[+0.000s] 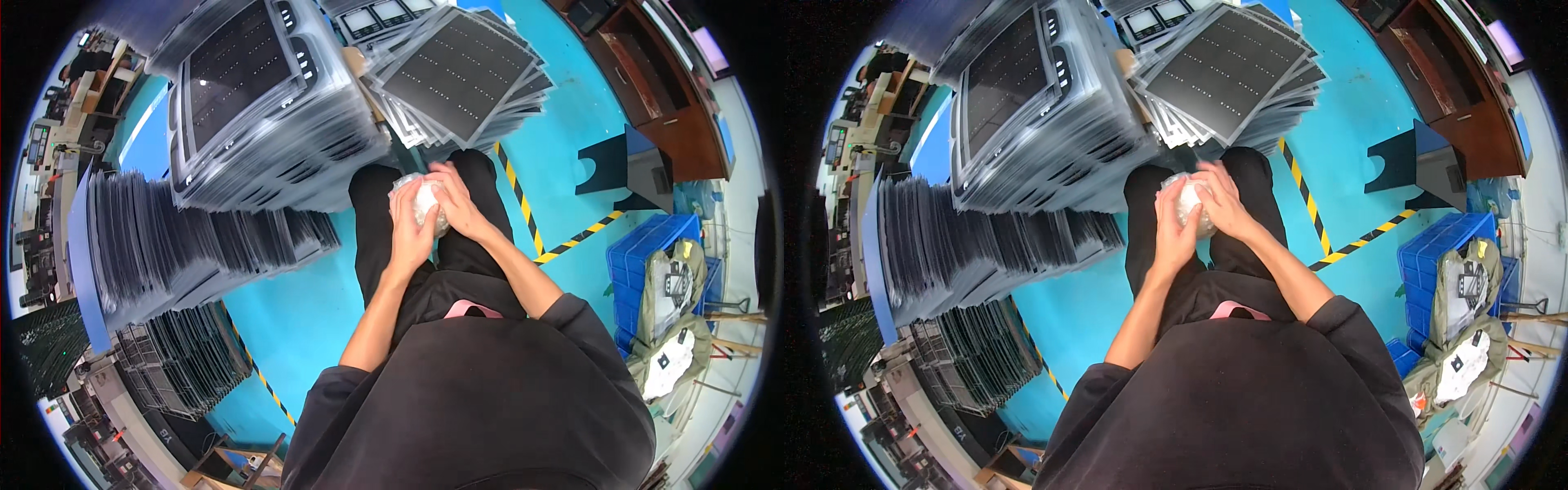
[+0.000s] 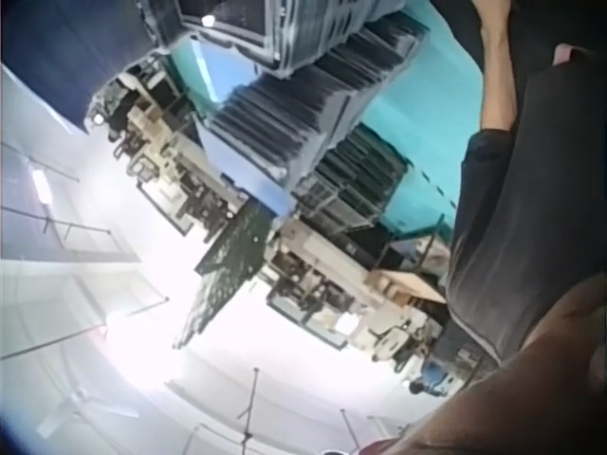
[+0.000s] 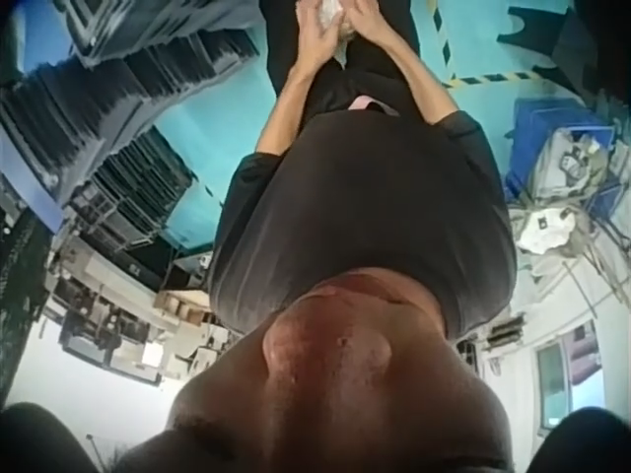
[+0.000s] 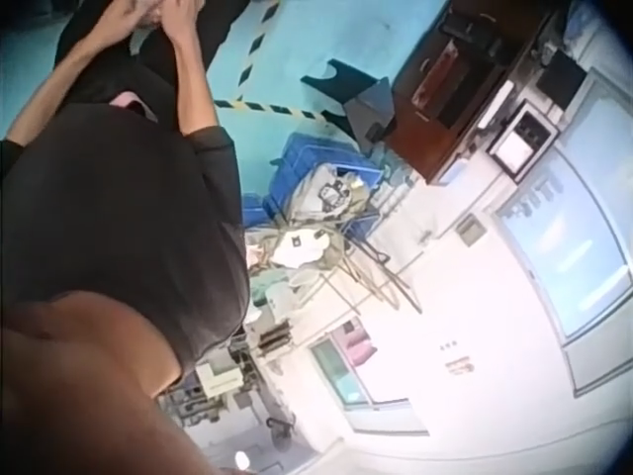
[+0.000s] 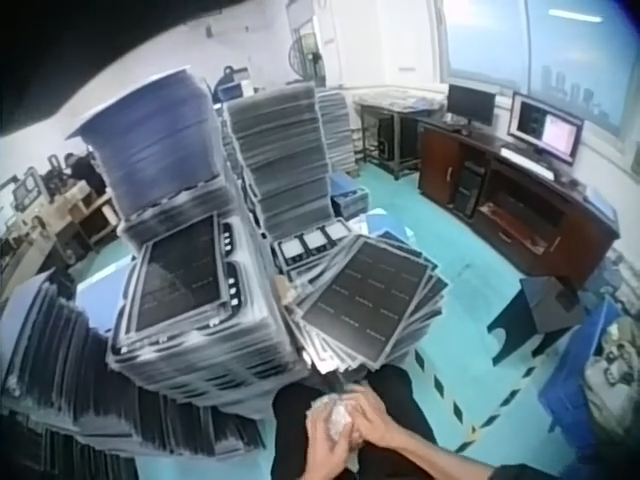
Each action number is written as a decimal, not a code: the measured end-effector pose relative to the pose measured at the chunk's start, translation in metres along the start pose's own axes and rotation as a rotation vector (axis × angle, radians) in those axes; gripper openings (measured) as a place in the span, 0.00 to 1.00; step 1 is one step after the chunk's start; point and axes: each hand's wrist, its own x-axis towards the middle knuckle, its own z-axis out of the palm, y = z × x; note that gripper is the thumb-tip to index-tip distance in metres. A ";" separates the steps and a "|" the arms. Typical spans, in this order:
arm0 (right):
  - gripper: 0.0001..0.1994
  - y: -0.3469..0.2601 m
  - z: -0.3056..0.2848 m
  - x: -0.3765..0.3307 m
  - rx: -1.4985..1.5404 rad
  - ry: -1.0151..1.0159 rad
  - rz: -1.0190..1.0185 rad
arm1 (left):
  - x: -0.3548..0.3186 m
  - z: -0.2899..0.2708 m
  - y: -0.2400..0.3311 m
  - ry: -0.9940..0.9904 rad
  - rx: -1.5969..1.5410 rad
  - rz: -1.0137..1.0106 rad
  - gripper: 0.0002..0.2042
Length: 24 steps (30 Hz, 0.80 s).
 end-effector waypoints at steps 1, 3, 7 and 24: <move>0.17 0.000 -0.005 -0.004 0.000 -0.002 -0.002 | -0.001 -0.003 -0.005 -0.096 0.079 0.039 0.28; 0.26 -0.003 -0.020 -0.004 0.441 -0.234 0.262 | 0.001 -0.012 0.011 -0.187 0.072 -0.001 0.26; 0.30 -0.020 -0.056 -0.004 0.627 -0.045 0.508 | 0.032 -0.064 0.047 -0.111 0.173 0.147 0.19; 0.12 -0.165 -0.088 0.061 0.293 -0.530 0.237 | 0.243 -0.247 0.067 -0.137 0.530 0.207 0.35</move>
